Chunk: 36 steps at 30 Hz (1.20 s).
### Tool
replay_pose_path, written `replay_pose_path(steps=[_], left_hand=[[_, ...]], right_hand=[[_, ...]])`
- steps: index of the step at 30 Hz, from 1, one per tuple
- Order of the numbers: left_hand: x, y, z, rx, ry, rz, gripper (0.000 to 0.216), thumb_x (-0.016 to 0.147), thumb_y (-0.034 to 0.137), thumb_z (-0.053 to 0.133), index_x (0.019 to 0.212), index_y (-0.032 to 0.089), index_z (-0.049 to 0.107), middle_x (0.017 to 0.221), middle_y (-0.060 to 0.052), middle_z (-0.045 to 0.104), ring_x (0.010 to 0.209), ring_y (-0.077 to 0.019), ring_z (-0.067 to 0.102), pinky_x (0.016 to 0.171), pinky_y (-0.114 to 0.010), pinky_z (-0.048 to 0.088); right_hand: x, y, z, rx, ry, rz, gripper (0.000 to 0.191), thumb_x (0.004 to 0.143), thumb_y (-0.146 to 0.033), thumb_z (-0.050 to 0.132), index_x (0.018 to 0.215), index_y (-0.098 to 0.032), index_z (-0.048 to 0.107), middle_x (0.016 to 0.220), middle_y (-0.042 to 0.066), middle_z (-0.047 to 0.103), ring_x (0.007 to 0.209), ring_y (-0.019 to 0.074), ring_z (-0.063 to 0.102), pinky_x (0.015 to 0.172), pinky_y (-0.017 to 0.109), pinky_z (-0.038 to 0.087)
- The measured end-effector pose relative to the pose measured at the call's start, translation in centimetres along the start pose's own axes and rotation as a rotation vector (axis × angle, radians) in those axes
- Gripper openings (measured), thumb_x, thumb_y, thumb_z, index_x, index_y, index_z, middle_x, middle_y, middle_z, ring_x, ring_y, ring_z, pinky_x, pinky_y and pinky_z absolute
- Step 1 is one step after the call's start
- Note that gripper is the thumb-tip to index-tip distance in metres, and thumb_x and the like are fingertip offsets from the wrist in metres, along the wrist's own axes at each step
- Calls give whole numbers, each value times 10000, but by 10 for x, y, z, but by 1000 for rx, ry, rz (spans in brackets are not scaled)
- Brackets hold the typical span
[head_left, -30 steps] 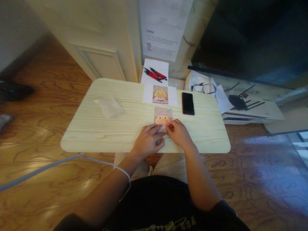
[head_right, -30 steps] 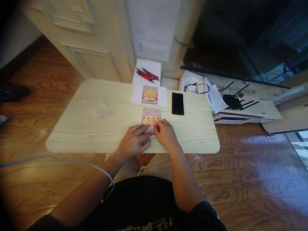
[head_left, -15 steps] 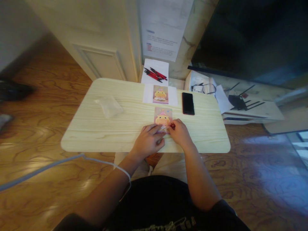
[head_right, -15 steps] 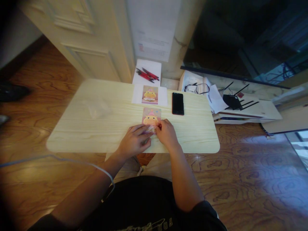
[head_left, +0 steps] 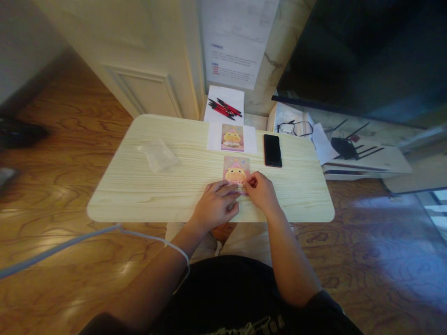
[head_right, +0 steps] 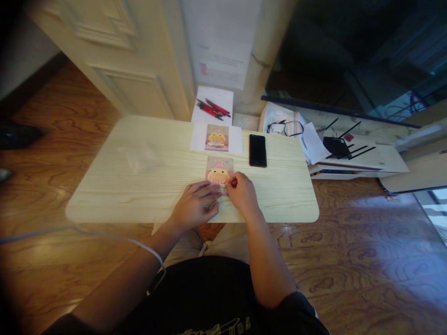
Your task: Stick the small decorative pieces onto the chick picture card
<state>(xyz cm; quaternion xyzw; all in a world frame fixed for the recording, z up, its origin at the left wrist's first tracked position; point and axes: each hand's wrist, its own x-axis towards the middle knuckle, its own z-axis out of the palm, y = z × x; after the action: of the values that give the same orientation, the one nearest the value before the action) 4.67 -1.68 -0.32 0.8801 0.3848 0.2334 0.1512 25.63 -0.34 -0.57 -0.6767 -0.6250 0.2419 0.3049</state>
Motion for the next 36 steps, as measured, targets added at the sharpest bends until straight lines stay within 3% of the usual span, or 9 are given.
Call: replay_pose_path(steps=[25, 36], left_hand=[[-1, -1, 1, 21, -27, -11, 347, 936, 330, 592, 1250, 337, 741, 1355, 20, 700, 1326, -314, 519, 1107, -529, 432], [-1, 0, -1, -21, -13, -34, 338, 920, 331, 611, 1235, 312, 732, 1384, -7, 683, 1336, -297, 540, 1104, -519, 429]], right_hand=[[7, -9, -4, -26, -2, 70, 174, 798, -310, 757, 761, -223, 611, 699, -36, 633, 667, 152, 584, 641, 271, 404], [1, 1, -17, 249, -25, 57, 166, 874, -369, 685, 868, -215, 623, 770, -10, 682, 687, 158, 612, 656, 281, 474]])
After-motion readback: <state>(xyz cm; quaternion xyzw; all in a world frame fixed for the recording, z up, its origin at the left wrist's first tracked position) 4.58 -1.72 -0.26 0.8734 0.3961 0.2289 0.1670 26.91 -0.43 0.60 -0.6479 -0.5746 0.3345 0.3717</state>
